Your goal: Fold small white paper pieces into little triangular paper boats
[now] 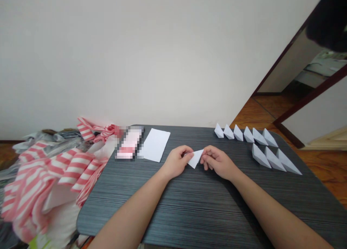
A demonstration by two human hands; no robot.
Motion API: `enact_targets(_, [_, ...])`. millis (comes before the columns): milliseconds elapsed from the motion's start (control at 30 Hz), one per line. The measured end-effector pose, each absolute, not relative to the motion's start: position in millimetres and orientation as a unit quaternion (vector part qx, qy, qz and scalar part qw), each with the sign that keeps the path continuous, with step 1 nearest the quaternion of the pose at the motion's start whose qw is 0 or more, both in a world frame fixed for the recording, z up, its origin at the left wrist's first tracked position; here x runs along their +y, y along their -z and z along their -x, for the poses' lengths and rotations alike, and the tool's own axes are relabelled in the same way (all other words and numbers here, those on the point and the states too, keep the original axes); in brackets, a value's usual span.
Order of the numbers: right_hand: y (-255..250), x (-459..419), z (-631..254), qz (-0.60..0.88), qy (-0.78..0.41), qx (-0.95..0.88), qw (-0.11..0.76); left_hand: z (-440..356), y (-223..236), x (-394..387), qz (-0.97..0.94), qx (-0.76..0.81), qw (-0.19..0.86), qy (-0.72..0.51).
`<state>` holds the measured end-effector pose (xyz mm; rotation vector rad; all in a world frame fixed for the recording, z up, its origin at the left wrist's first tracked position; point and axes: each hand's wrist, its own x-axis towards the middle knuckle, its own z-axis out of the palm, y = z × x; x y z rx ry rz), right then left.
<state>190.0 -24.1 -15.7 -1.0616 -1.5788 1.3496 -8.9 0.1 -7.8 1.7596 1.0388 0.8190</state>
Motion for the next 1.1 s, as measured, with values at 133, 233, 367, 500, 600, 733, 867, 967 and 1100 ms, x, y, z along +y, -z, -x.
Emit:
enact_targets(133, [16.6, -24.2, -188.0, 0.417, -0.539, -0.614, 0.398, 9.0, 0.5, -2.3, -0.733, 0.407, 0.436, -0.326])
enact_targets(233, [14.6, -24.2, -188.2, 0.427, -0.526, -0.628, 0.382, 8.7, -2.8, -3.2, -0.748, 0.398, 0.420, -0.325])
enact_targets(367, [12.2, -23.5, -189.5, 0.447, -0.501, -0.642, 0.369, 7.9, -3.3, -4.3, -0.757, 0.393, 0.412, -0.322])
enact_targets(500, [13.3, -22.3, -190.5, 0.460, -0.493, -0.637, 0.373, 7.7, -2.5, -5.5, -0.759, 0.388, 0.411, -0.323])
enact_targets(600, [14.6, -22.0, -190.8, 0.466, -0.490, -0.639, 0.367, 7.6, -2.4, -6.3, -0.766, 0.375, 0.409, -0.325])
enact_targets(733, [12.9, -22.6, -190.4, 0.466, -0.487, -0.644, 0.363, 6.9, -3.6, -8.1, -0.771, 0.374, 0.400, -0.324])
enact_targets(867, [10.2, -22.5, -189.2, 0.470, -0.471, -0.649, 0.370, 6.3, -5.4, -10.1, -0.774, 0.392, 0.388, -0.312])
enact_targets(967, [10.3, -21.6, -188.0, 0.465, -0.460, -0.656, 0.378, 6.1, -5.5, -11.1, -0.776, 0.402, 0.377, -0.307])
enact_targets(1100, [11.3, -20.9, -185.6, 0.444, -0.478, -0.654, 0.383, 6.1, -4.7, -11.5, -0.779, 0.400, 0.370, -0.310])
